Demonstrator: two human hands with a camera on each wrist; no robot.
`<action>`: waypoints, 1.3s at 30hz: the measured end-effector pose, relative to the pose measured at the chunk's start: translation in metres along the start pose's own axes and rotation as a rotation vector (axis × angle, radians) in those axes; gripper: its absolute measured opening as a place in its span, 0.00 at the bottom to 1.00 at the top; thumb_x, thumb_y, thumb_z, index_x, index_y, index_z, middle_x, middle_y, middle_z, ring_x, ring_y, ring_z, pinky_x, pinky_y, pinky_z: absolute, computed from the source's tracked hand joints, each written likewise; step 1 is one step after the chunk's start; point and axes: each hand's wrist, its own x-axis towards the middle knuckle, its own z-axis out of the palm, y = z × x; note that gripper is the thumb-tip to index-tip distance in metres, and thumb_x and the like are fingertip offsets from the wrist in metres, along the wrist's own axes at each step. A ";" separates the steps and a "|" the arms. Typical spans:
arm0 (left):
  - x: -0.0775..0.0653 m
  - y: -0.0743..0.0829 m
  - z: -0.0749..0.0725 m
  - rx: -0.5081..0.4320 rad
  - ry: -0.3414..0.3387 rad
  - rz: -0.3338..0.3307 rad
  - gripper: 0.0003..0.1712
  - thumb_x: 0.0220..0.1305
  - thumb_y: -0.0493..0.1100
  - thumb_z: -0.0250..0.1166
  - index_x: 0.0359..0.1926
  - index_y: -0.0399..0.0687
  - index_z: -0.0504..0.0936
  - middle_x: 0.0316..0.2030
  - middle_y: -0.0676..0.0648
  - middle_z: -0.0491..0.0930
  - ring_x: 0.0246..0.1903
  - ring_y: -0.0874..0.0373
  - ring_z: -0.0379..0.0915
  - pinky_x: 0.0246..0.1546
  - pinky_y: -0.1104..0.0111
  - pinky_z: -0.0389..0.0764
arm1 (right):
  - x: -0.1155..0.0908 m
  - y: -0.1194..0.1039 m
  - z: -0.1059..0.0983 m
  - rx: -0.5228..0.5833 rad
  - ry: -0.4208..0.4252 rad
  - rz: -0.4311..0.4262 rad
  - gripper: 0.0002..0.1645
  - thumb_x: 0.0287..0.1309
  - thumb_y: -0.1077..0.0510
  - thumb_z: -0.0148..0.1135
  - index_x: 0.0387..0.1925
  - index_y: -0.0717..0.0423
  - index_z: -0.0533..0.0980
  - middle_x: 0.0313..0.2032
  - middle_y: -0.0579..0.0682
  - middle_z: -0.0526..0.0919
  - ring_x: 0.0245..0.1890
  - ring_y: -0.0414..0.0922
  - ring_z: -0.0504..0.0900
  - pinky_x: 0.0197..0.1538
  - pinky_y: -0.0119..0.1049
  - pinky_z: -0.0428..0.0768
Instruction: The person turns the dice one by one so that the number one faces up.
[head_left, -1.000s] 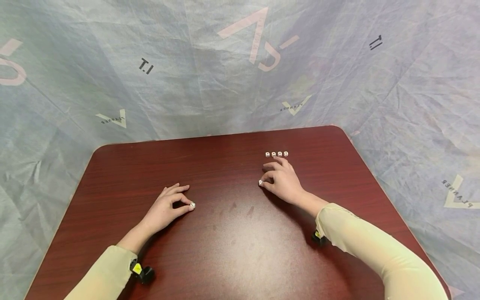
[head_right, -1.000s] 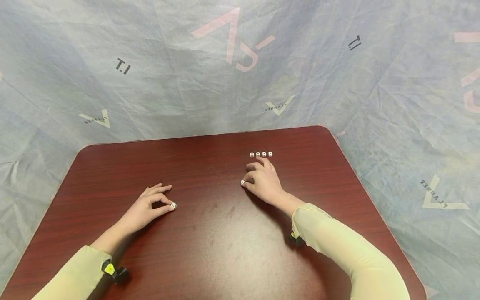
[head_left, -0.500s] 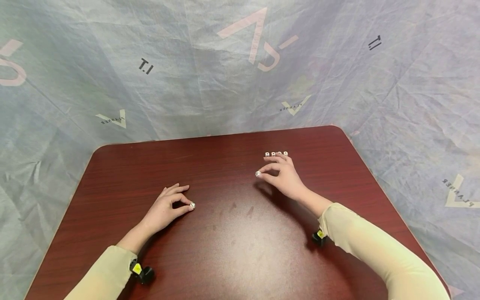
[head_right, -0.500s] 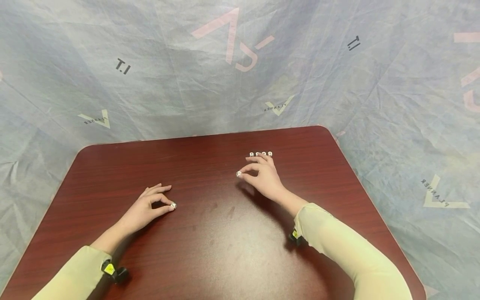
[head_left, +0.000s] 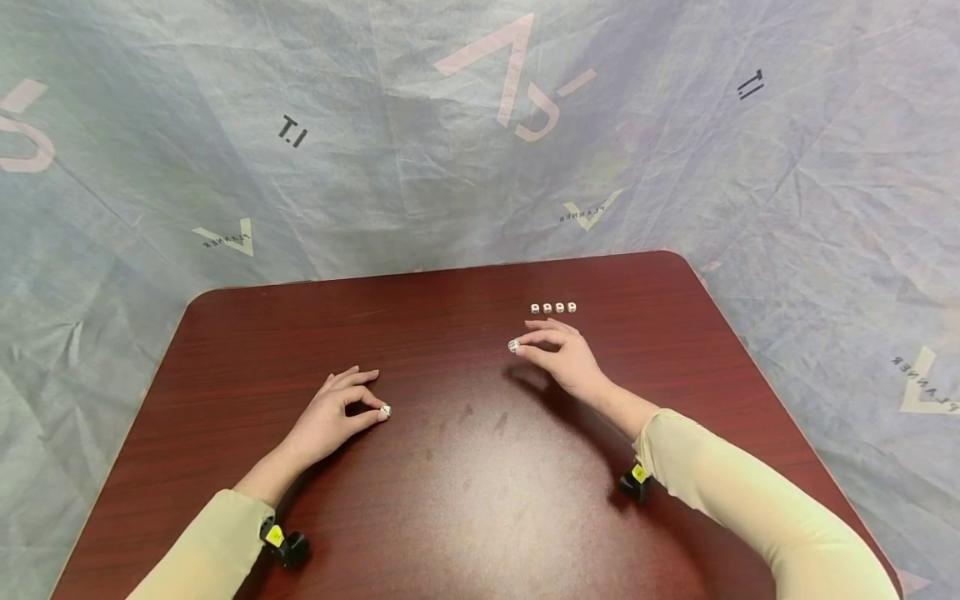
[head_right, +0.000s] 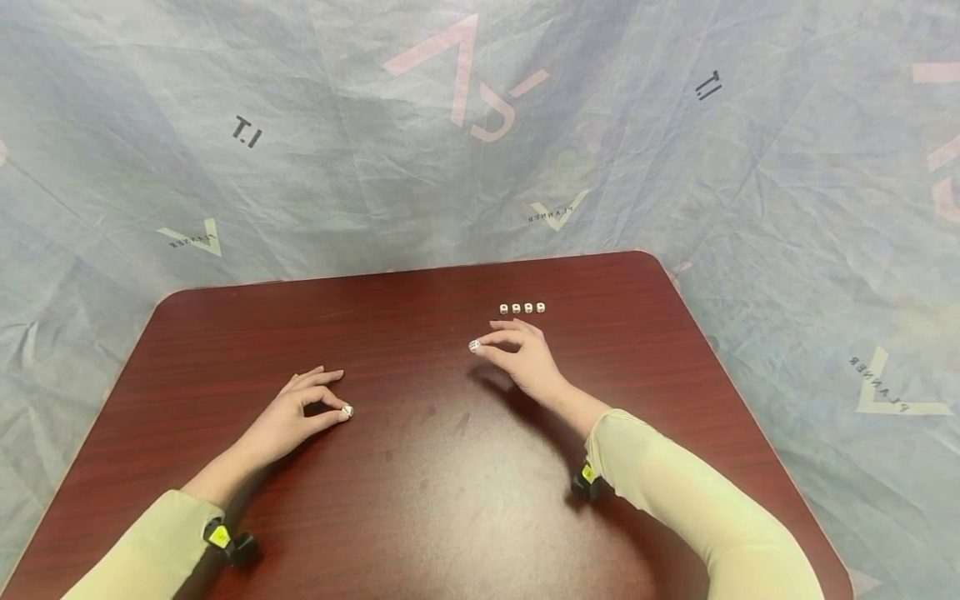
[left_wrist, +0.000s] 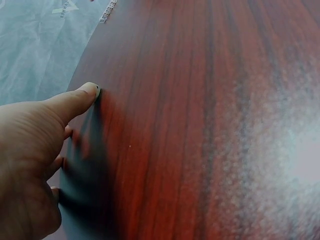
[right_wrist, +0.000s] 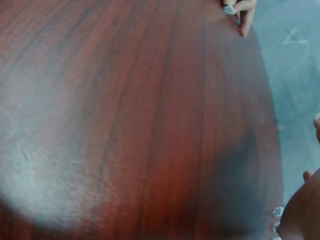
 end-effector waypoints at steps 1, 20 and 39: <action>0.000 0.000 0.000 0.001 0.000 0.001 0.04 0.63 0.48 0.76 0.37 0.65 0.89 0.69 0.43 0.72 0.76 0.38 0.50 0.75 0.38 0.40 | 0.000 0.002 0.001 0.003 -0.003 -0.002 0.11 0.60 0.49 0.75 0.43 0.45 0.90 0.63 0.50 0.80 0.71 0.53 0.65 0.74 0.57 0.54; 0.001 0.001 -0.001 0.011 0.003 -0.003 0.04 0.62 0.48 0.76 0.37 0.64 0.89 0.69 0.42 0.72 0.75 0.38 0.51 0.75 0.38 0.41 | -0.006 0.023 0.013 -0.131 -0.008 0.020 0.07 0.56 0.53 0.78 0.37 0.48 0.90 0.65 0.61 0.76 0.76 0.64 0.49 0.75 0.58 0.41; 0.004 0.003 -0.004 0.007 -0.014 -0.017 0.03 0.63 0.49 0.75 0.37 0.64 0.89 0.69 0.43 0.72 0.76 0.38 0.51 0.75 0.38 0.42 | -0.007 0.026 0.013 -0.279 -0.032 0.018 0.07 0.56 0.46 0.78 0.36 0.39 0.91 0.70 0.58 0.70 0.76 0.64 0.47 0.74 0.64 0.43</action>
